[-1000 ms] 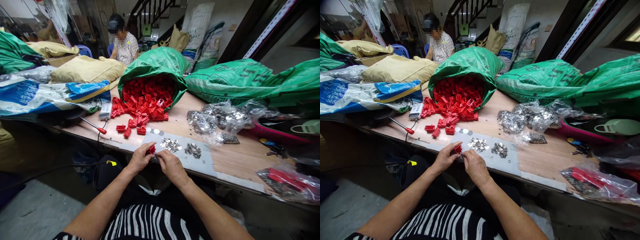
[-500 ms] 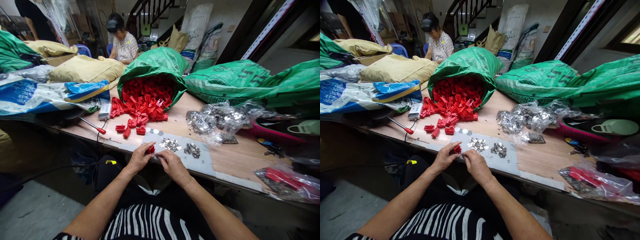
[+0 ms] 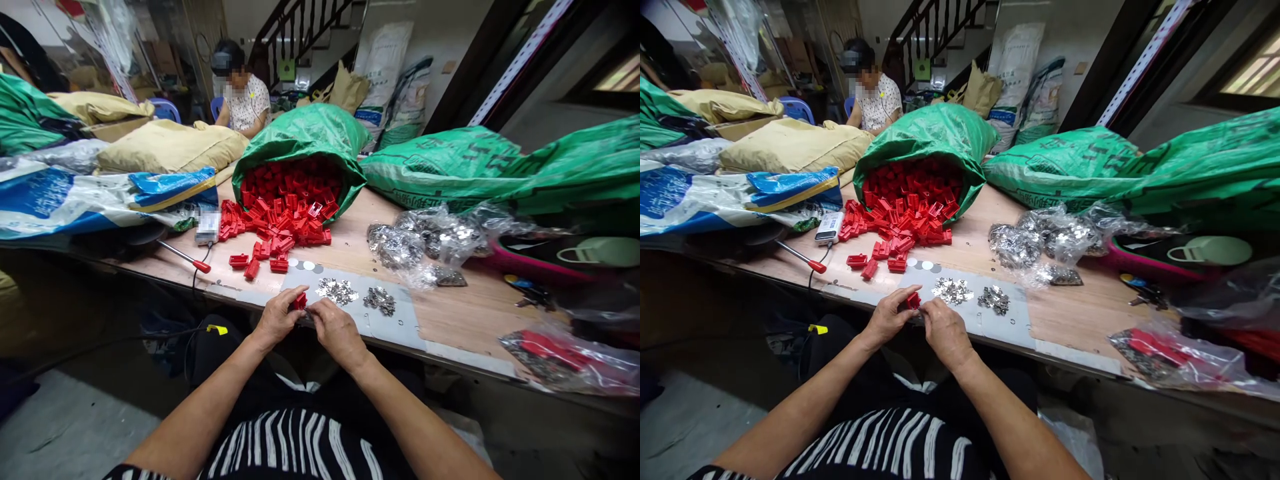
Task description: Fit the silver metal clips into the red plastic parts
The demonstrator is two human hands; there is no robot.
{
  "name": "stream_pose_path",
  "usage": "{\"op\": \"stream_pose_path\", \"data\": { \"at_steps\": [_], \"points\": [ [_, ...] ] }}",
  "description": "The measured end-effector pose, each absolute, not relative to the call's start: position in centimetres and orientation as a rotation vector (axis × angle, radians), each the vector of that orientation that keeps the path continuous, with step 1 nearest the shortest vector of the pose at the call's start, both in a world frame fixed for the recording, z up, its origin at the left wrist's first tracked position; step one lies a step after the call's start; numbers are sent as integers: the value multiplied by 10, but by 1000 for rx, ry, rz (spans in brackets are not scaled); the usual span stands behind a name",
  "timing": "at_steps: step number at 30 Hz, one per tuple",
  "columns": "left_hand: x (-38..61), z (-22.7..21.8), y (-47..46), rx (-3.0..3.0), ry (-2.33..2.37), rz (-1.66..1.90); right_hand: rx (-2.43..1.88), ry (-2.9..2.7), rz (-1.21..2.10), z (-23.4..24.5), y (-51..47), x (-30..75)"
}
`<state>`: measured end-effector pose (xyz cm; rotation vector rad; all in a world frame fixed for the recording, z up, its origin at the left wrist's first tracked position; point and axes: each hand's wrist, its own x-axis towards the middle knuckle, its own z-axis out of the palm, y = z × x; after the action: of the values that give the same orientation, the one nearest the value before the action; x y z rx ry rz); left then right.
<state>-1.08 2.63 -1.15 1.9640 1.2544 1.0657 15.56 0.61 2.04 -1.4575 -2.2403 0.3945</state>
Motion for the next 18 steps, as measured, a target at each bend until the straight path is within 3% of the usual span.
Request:
{"op": "stream_pose_path", "data": {
  "at_steps": [6,18],
  "points": [
    [-12,-11,28,1852,1234,1099,-1378,-2193,578,22,10,169],
    [-14,-11,26,1811,1230,1121,-1435,-2226,609,26,9,169]
  ]
}}
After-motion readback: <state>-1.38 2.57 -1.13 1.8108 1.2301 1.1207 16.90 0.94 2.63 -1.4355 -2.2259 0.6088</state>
